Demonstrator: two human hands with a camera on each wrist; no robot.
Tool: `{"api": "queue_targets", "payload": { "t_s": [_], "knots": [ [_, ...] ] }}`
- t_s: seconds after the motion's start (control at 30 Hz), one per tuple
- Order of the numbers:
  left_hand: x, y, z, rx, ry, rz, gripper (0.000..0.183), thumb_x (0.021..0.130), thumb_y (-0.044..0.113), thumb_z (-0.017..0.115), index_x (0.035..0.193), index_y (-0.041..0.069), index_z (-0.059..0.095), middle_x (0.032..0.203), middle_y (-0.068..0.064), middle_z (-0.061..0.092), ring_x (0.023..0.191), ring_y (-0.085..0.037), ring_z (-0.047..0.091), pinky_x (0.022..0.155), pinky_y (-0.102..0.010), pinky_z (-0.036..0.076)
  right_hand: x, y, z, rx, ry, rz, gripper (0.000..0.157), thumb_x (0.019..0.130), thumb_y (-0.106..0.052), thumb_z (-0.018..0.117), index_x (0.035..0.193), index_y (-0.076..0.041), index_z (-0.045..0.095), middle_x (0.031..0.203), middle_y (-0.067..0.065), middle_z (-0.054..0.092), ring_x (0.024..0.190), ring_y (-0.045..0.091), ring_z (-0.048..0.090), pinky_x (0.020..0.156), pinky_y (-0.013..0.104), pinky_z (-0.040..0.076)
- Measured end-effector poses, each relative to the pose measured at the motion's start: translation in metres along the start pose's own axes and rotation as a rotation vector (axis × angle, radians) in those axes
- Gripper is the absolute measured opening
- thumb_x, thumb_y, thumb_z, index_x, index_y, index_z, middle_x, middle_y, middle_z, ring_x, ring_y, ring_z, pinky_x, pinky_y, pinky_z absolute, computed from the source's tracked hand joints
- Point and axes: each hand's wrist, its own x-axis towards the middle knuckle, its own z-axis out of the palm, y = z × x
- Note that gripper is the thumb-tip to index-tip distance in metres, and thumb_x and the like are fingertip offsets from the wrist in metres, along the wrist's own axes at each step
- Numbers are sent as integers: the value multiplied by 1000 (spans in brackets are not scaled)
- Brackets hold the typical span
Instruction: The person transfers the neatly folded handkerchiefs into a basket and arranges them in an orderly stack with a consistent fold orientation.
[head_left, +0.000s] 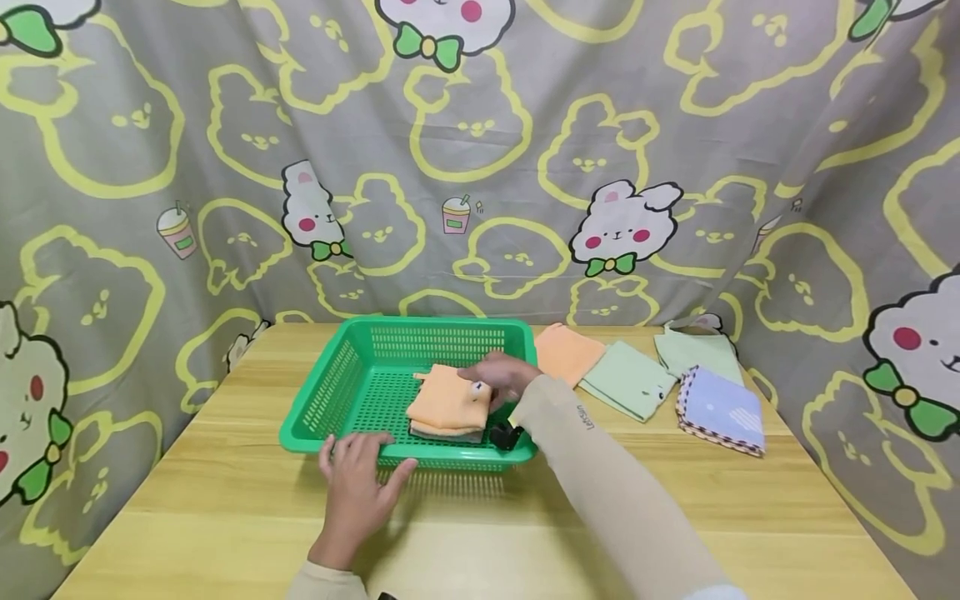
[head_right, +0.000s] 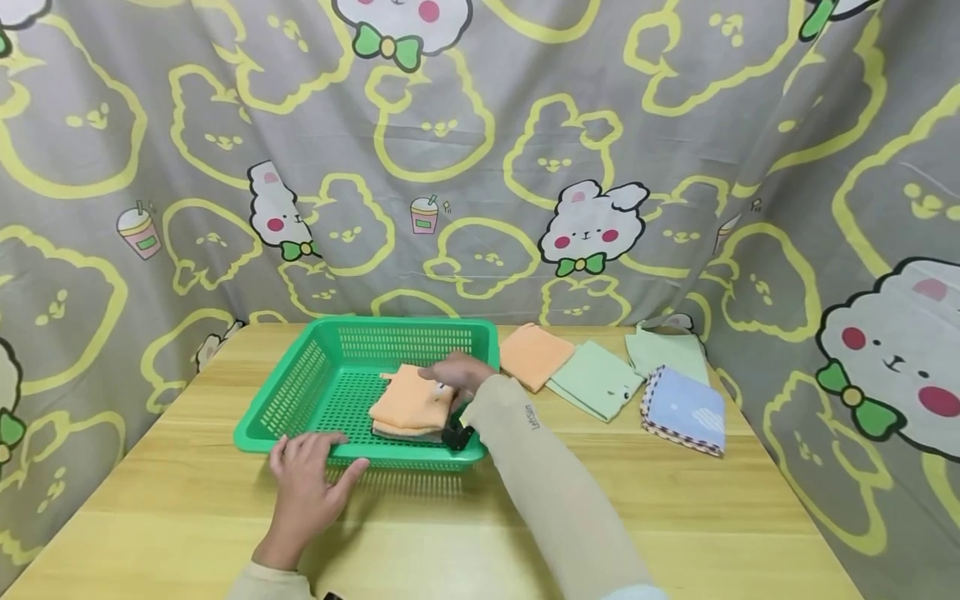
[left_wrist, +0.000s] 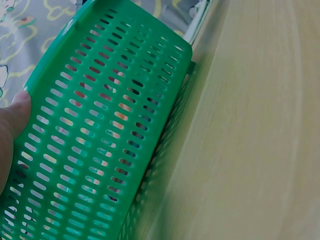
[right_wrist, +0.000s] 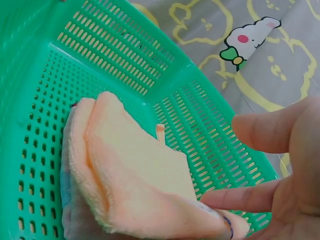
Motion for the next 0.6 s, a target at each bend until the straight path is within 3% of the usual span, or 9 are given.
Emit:
{"api": "queue_targets", "payload": {
  "t_s": [0.23,0.43,0.6],
  "knots": [
    [1,1,0,4,-1,0,60,93,62,47,100,4,61,95,-13,63,97,-38,50,98,-67,14,-1,-1,-1,-50,-29,58,64,97,-34,59,146,0,35,147,23,34,101,45,61,68,51,56],
    [-1,2,0,-1,4,7,59,93,61,48,99,4,61,94,-12,63,95,-38,50,97,-67,14,3,2,0,-8,-69,84,70,97,-34,59,151,-4,26,150,25,28,93,44,64,67,51,56],
    [-1,1,0,1,0,4,59,93,61,49,99,4,61,94,-12,63,96,-38,49,97,-66,14,6,3,-1,-1,-63,66,70,97,-34,59,151,-4,26,154,22,24,117,49,51,84,55,51]
  ]
}}
